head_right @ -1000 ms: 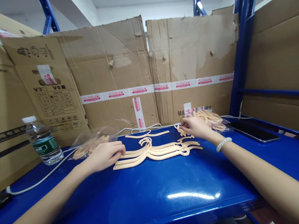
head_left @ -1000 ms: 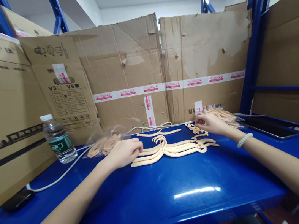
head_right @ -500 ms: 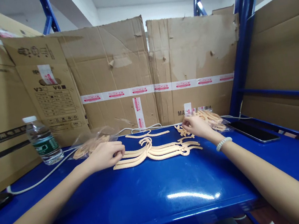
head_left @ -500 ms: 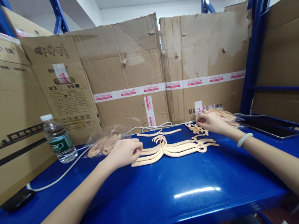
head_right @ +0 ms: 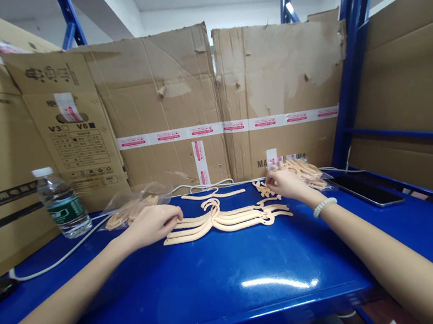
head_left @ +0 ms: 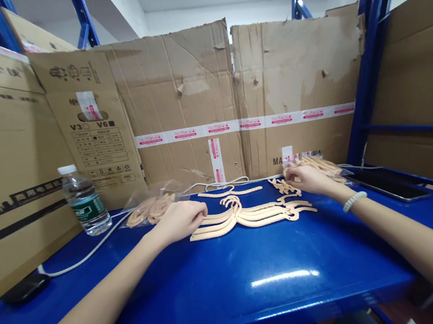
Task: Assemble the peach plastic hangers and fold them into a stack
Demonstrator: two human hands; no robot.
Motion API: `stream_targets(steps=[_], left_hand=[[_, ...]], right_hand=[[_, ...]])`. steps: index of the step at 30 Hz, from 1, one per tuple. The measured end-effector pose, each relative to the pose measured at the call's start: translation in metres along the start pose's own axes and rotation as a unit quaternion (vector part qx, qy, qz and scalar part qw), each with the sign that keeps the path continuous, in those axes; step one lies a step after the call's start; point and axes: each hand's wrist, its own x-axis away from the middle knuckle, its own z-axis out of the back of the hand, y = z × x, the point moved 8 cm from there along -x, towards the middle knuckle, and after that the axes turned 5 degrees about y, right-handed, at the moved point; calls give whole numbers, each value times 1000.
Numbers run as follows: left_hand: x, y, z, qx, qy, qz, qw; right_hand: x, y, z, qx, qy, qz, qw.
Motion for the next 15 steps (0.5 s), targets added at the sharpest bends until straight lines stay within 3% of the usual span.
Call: stream_targets(steps=[7,15], left_hand=[[0,1,-1,-13,-2,-9,1000],[-2,3,0,-27,1,-10,1000]], right_hand=[[3,-1,-8,33,-49,8,998],[6,0,-16,59,-51,15,997]])
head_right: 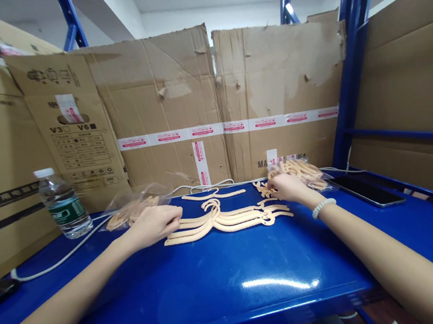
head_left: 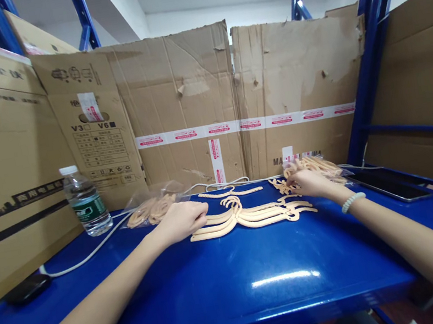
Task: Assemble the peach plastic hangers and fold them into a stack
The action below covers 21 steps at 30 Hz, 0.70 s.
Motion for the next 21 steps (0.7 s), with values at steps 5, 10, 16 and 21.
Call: stream_targets(steps=[5,10,16,21], left_hand=[[0,-3,-3,-1,-11,15,1000],[0,-6,-8,-10,-25,22,999],[0,-13,-13,-42,-30,34,998],[-7,-18,-10,-43,-1,45,998]], right_hand=[[0,0,-2,17,-2,1,1000],[0,-1,-3,28,-9,15,999],[0,-3,-3,22,-27,10,999],[-1,-2,-7,-8,-53,7,999]])
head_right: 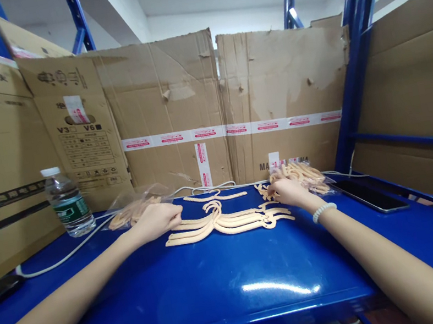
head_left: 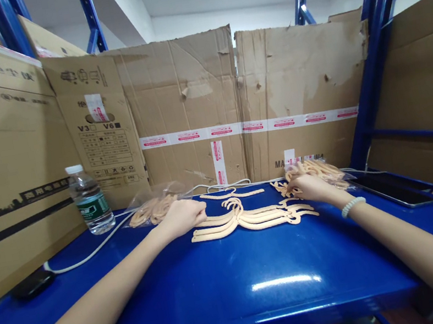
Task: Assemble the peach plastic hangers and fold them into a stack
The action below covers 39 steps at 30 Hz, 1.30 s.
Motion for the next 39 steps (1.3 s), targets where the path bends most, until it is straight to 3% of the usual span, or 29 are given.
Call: stream_targets(steps=[6,14,19,24,27,31,36,39], left_hand=[[-33,2,-7,-14,2,-1,1000],[-85,-6,-59,4,-56,-34,998],[-92,-9,-80,-6,-78,-25,997],[-92,-9,-82,-13,-73,-10,997],[-91,-9,-76,-17,-65,3,998],[-86,-13,-54,-19,-46,33,998],[-67,-15,-13,-11,-4,71,997],[-44,-8,8,-9,25,87,996]], right_hand=[[-1,0,-1,-6,3,-3,1000],[-3,-6,-3,23,19,16,999],[-3,-10,9,51,69,26,996],[0,7,29,-5,163,-25,986],[7,24,44,-130,264,-90,952],[19,33,56,-290,370,-164,867],[23,14,61,-488,382,-179,764],[24,-1,61,-562,358,-181,723]])
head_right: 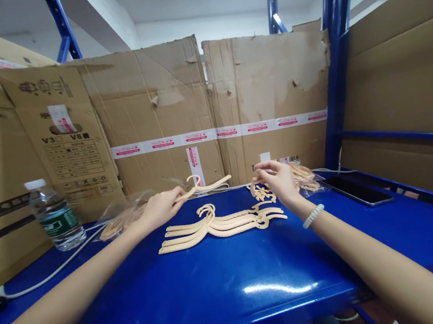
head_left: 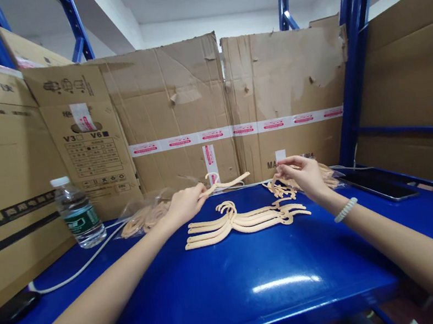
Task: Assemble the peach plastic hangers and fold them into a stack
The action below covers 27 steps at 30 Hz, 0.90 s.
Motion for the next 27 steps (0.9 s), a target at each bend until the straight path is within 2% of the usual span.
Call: stream_targets(steps=[4,9,14,18,21,27], left_hand=[[34,9,16,29,57,-7,998],[60,15,14,119,124,-15,985],[67,24,9,208,148,-47,966],[70,27,7,235,154,-54,958],[72,26,3,246,150,-45,957],[74,25,1,270,165,-32,948]], right_hand=[[14,-6,-13,-33,-27,-25,999],[28,-3,-28,-48,-63,-56,995],[34,9,-37,-15,-106,-53,993],[36,19,-37,7,-103,-62,993],[37,26,-37,-26,-100,-96,990],[40,40,-46,-58,-169,-177,968]])
